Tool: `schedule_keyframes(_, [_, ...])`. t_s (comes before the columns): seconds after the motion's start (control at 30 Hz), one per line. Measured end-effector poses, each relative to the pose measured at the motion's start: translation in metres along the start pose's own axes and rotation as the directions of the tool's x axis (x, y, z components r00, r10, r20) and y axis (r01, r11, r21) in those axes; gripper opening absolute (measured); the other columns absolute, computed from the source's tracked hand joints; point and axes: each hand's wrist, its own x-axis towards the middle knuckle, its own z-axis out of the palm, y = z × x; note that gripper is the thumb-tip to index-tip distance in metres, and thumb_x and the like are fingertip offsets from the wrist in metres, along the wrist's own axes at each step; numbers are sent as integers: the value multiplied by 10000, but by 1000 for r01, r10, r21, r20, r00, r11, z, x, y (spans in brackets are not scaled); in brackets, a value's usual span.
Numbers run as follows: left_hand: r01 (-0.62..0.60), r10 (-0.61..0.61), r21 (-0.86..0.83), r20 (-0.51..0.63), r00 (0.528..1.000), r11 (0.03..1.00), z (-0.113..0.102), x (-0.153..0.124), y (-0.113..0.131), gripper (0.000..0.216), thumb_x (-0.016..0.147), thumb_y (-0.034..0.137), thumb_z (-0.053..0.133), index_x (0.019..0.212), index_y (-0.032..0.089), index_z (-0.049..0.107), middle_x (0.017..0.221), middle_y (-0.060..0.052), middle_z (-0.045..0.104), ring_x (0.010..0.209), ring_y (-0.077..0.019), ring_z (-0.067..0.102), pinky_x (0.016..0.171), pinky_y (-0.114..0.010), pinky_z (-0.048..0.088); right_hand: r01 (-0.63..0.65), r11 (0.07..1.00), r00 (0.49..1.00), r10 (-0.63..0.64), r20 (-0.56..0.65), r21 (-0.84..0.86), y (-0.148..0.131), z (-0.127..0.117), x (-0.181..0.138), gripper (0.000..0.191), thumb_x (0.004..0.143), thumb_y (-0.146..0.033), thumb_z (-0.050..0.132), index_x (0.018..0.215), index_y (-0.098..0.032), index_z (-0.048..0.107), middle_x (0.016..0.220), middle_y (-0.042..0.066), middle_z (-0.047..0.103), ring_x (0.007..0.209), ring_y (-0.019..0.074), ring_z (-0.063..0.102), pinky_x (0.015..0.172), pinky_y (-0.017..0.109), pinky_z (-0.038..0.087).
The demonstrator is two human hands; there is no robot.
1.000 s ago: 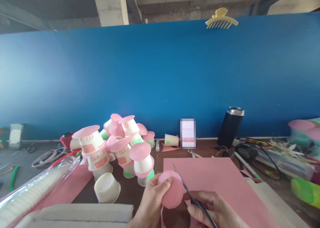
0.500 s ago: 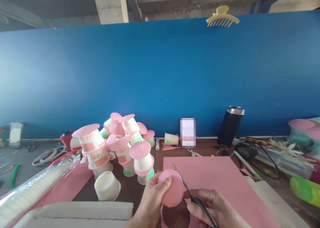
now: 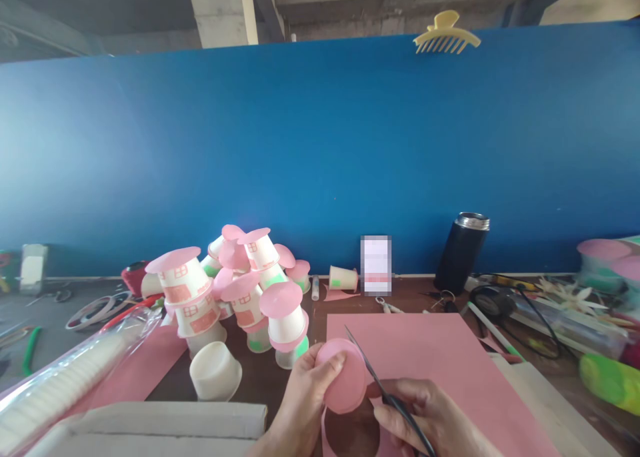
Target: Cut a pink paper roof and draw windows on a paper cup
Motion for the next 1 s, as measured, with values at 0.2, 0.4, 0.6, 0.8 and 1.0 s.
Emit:
schedule_keyframes(0.2, [2, -2, -12, 6, 1000, 1000, 1, 0, 0, 202, 760, 315, 708, 809, 122, 674, 660, -45, 676, 604, -146, 585, 619, -251, 421, -10, 1000, 1000, 10, -13, -8, 3, -1, 1, 646, 669, -662, 682, 1051, -143, 721, 535, -48, 488, 443, 58, 409, 432, 183, 337])
schedule_keyframes(0.4, [5, -5, -3, 2, 1000, 1000, 2, 0, 1, 217, 753, 321, 713, 815, 118, 671, 660, -46, 670, 613, -156, 588, 629, -260, 425, -9, 1000, 1000, 9, -12, -17, 2, -2, 0, 601, 690, -631, 688, 1044, -147, 723, 545, -47, 495, 446, 58, 411, 438, 185, 336])
schedule_keyframes(0.6, [0, 0, -9, -5, 1000, 1000, 2, 0, 0, 224, 753, 318, 715, 815, 108, 669, 654, -44, 657, 595, -137, 564, 611, -247, 411, -15, 1000, 1000, 15, -17, -10, 3, -1, 1, 610, 694, -643, 674, 1046, -146, 724, 536, -53, 467, 445, 57, 397, 436, 189, 325])
schedule_keyframes(0.8, [2, -1, -31, 20, 1000, 1000, 1, 1, -1, 181, 786, 295, 687, 819, 118, 665, 649, -37, 653, 615, -131, 561, 611, -240, 407, -20, 1000, 1000, 19, -17, -12, 3, 0, 1, 621, 687, -655, 670, 1023, -135, 728, 524, -54, 457, 439, 57, 400, 432, 186, 331])
schedule_keyframes(1.0, [-2, 2, 1, -1, 1000, 1000, -1, 2, -2, 213, 762, 313, 709, 814, 109, 672, 661, -42, 649, 631, -142, 564, 638, -255, 425, -33, 999, 999, 32, -28, -18, 3, -1, 1, 656, 655, -675, 678, 1044, -149, 725, 532, -48, 495, 424, 59, 417, 422, 186, 342])
